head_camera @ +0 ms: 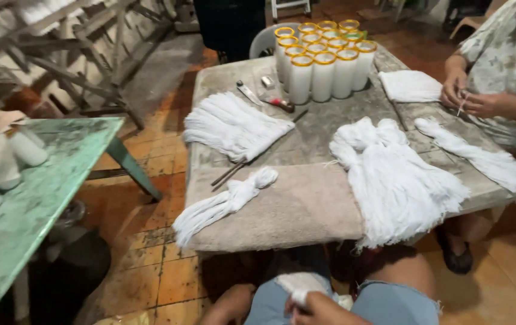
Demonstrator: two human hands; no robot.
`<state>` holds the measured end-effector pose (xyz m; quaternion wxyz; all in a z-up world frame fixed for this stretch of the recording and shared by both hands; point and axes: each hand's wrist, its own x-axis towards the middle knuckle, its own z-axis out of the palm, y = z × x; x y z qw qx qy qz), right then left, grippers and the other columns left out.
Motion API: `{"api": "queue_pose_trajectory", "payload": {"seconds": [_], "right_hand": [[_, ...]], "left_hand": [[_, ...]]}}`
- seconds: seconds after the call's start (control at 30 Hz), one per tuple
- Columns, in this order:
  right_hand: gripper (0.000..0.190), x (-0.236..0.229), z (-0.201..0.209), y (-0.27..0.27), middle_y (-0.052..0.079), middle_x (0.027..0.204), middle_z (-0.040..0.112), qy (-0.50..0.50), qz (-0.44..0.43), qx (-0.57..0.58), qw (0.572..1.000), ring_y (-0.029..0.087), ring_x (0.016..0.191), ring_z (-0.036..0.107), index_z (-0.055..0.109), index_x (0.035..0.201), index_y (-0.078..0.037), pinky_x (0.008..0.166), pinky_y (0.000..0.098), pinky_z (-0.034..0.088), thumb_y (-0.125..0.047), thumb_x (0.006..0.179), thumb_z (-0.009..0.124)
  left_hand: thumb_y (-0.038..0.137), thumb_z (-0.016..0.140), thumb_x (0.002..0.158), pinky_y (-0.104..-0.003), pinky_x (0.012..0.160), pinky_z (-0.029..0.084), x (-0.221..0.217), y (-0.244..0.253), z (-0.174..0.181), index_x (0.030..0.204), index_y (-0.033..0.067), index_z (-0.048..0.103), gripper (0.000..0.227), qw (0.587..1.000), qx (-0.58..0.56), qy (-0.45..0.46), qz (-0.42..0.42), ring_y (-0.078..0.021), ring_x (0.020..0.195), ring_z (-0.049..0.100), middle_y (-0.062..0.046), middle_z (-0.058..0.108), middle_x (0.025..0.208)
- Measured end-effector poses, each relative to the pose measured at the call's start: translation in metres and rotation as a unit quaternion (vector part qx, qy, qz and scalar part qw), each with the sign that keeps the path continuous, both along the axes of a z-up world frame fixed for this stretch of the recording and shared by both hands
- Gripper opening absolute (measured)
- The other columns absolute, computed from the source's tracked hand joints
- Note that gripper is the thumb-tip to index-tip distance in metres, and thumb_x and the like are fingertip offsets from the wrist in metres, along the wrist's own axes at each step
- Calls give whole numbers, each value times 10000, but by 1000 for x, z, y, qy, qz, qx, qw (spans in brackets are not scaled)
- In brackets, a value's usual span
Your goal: Winding and tying white thread into bundles on a workshop table.
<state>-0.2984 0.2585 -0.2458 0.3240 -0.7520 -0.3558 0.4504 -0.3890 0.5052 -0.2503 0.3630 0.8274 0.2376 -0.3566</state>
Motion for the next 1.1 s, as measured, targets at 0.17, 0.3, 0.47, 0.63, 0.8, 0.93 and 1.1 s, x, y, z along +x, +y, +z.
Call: {"api": "queue_pose_trajectory", "payload": {"seconds": [0.17,0.3,0.47,0.63,0.8,0.93,1.1], "right_hand": [[623,40,124,-18,-79,1157,668,-16,-261,-76,962,85,1052,648,591,1362,-415,924,232,461,-506,748,641],[808,73,210,-59,-48,1012,615,-73,-553,172,812,95,859,517,419,1653,-271,769,246,365,-76,908,664],[491,147,219,-50,43,1031,569,-265,-412,372,789,141,983,544,529,1491,-68,948,291,468,-69,1012,636],[298,195,132,49,78,1013,752,-137,-366,356,849,178,845,662,751,1212,-132,691,328,547,-288,960,737],[258,214,75,132,142,938,772,21,-345,294,891,206,726,716,746,1120,-20,589,325,612,-204,940,741],[264,210,82,155,165,891,712,114,-353,298,879,240,670,705,689,1125,53,529,368,637,-130,940,733],[257,225,63,160,165,668,647,130,-334,279,891,230,446,650,645,1075,25,398,400,592,-190,958,723]], "left_hand": [[305,571,1031,-265,821,541,-24,28,94,1137,187,717,216,984,-116,-110,-81,-103,861,685,23,736,1014],[407,506,1005,-356,1033,551,8,23,213,1242,209,700,365,969,-37,-236,57,-158,1176,678,1,729,1303],[452,634,925,-432,906,469,148,71,134,1216,147,685,425,863,126,-483,72,-287,1130,594,-99,635,1190],[536,797,800,-547,911,570,213,76,69,1204,107,692,598,865,248,-435,30,-382,1172,607,-116,564,1204],[526,761,836,-467,873,553,195,64,73,1118,177,679,456,826,279,-486,62,-282,1082,597,-8,555,1037],[517,776,818,-447,893,539,194,63,77,1102,203,684,433,833,281,-473,60,-252,1079,590,15,550,1000],[424,768,833,-451,885,533,190,59,89,1079,179,680,357,829,278,-483,51,-275,1041,595,-22,557,980]]}}
